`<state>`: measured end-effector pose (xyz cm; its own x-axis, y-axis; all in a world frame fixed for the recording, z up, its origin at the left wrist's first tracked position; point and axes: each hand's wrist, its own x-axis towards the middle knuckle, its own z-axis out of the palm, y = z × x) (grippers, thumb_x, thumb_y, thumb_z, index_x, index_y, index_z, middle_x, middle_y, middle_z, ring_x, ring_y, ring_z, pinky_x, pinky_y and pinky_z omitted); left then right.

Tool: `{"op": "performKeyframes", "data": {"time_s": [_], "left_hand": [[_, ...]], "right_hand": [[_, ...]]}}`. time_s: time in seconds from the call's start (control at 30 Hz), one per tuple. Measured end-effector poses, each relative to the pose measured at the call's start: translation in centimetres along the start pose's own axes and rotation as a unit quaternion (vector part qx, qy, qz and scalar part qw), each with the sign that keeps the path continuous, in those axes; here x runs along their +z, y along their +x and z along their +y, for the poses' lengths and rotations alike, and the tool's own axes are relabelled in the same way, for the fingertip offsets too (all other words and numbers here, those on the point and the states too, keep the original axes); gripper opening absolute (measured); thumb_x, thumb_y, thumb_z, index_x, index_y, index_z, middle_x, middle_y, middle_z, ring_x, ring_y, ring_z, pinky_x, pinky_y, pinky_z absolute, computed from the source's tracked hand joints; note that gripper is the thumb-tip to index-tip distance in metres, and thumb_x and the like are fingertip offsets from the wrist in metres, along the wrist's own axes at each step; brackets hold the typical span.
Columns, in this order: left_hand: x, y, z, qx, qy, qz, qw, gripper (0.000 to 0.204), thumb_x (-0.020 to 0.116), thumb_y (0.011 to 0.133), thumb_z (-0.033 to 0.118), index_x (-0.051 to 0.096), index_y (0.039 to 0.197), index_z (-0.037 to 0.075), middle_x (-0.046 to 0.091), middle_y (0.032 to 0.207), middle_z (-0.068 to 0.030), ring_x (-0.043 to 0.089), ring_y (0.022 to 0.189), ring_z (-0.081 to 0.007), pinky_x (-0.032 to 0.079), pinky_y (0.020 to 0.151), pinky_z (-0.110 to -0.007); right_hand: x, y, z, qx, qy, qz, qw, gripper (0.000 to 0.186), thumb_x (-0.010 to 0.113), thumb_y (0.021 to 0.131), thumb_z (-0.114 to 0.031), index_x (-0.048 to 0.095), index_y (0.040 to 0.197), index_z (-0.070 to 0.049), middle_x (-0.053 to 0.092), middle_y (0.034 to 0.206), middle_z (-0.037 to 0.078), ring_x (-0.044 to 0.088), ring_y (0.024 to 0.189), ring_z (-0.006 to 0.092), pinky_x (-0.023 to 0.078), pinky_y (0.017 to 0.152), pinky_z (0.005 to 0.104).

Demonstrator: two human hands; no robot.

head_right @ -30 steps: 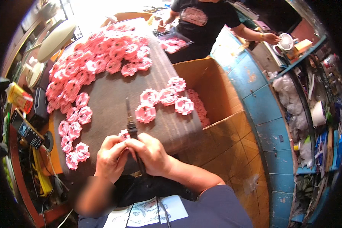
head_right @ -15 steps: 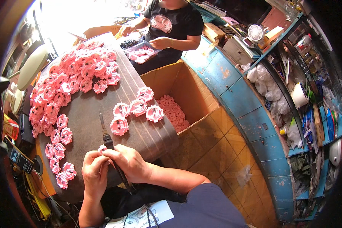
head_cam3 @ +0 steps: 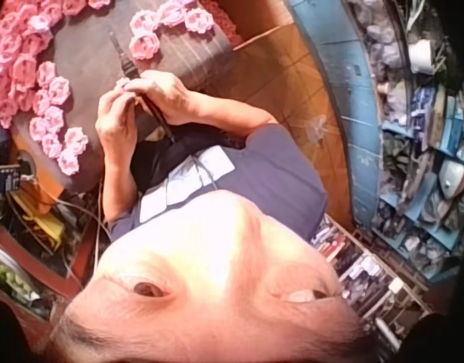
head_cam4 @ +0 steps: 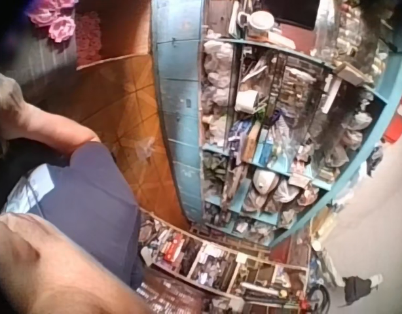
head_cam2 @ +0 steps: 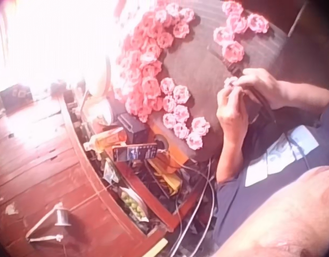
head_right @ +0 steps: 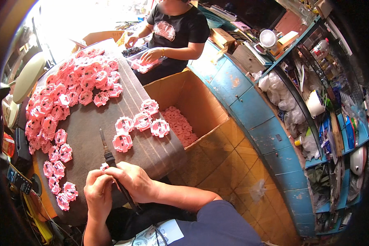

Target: The person uses a soldering iron to apply heat to small pink plastic components on a workbench. They pick up each component, apply the soldering iron to specific points, and place the finished items into a cardboard box. Another person is visible in the background performing a similar task.

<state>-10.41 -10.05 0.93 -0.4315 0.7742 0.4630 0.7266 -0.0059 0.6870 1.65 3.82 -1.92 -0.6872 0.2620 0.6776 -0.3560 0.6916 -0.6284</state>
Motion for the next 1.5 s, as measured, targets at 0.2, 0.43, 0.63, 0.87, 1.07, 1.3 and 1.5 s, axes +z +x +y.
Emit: {"op": "performKeyframes", "data": {"time_s": [0.2,0.43,0.63,0.87,1.07,1.3,1.5], "left_hand": [[0.0,0.0,0.0,-0.001,-0.005,0.013,1.000,0.018,0.076,0.085,-0.007,0.074,0.100,0.002,0.066,0.099,-0.0158,0.071,0.080,-0.0346,0.058,0.068,-0.041],[-0.1,-0.1,-0.1,-0.011,-0.016,-0.001,1.000,0.017,0.075,0.087,-0.007,0.073,0.102,0.000,0.066,0.100,-0.0164,0.071,0.081,-0.0344,0.057,0.069,-0.040],[-0.3,0.1,0.1,-0.018,-0.014,0.002,1.000,0.015,0.074,0.087,-0.007,0.072,0.101,-0.001,0.066,0.099,-0.0167,0.072,0.082,-0.0343,0.057,0.070,-0.039],[-0.3,0.0,0.1,-0.041,-0.039,-0.002,0.998,0.017,0.072,0.086,-0.009,0.072,0.102,-0.001,0.066,0.101,-0.0161,0.071,0.084,-0.0326,0.057,0.073,-0.038],[0.0,0.0,0.2,-0.036,-0.035,0.017,0.999,0.017,0.073,0.086,-0.010,0.072,0.100,-0.001,0.067,0.101,-0.0157,0.072,0.081,-0.0328,0.058,0.070,-0.038],[0.1,-0.1,-0.2,-0.032,-0.030,0.020,0.999,0.021,0.074,0.084,-0.009,0.073,0.102,0.002,0.068,0.104,-0.0161,0.073,0.085,-0.0331,0.058,0.073,-0.039],[-0.5,-0.1,0.1,-0.018,-0.010,-0.002,1.000,0.023,0.075,0.085,-0.003,0.073,0.107,0.003,0.069,0.106,-0.0167,0.072,0.087,-0.0357,0.060,0.074,-0.042]], "right_hand": [[0.3,-0.1,0.0,0.000,-0.013,0.020,1.000,0.068,0.074,0.082,-0.001,0.049,0.145,-0.004,0.057,0.090,0.015,0.059,0.075,0.0359,0.048,0.064,0.0462],[-0.1,-0.8,0.2,-0.121,-0.015,0.034,0.992,0.057,0.079,0.079,-0.007,0.060,0.132,-0.006,0.066,0.099,0.013,0.068,0.085,0.0347,0.055,0.070,0.0452],[0.4,-1.2,0.5,-0.138,-0.053,0.032,0.988,0.045,0.075,0.087,-0.012,0.061,0.129,-0.007,0.069,0.107,0.015,0.071,0.091,0.0359,0.057,0.072,0.0443],[0.8,-1.4,0.7,-0.126,-0.064,0.035,0.989,0.047,0.072,0.085,-0.011,0.060,0.131,-0.007,0.067,0.104,0.016,0.069,0.086,0.0358,0.056,0.070,0.0450],[0.6,-1.6,0.8,-0.120,-0.070,0.029,0.990,0.049,0.071,0.085,-0.011,0.060,0.132,-0.007,0.066,0.104,0.017,0.068,0.085,0.0367,0.056,0.071,0.0452],[0.2,-0.9,0.5,-0.102,-0.080,0.011,0.992,0.044,0.072,0.085,-0.013,0.063,0.128,-0.007,0.060,0.093,0.014,0.064,0.078,0.0344,0.054,0.068,0.0448],[-1.8,-0.8,-0.7,-0.110,-0.030,0.048,0.992,0.038,0.076,0.091,-0.011,0.063,0.125,0.000,0.070,0.092,0.018,0.067,0.070,0.0323,0.056,0.063,0.0439]]}}
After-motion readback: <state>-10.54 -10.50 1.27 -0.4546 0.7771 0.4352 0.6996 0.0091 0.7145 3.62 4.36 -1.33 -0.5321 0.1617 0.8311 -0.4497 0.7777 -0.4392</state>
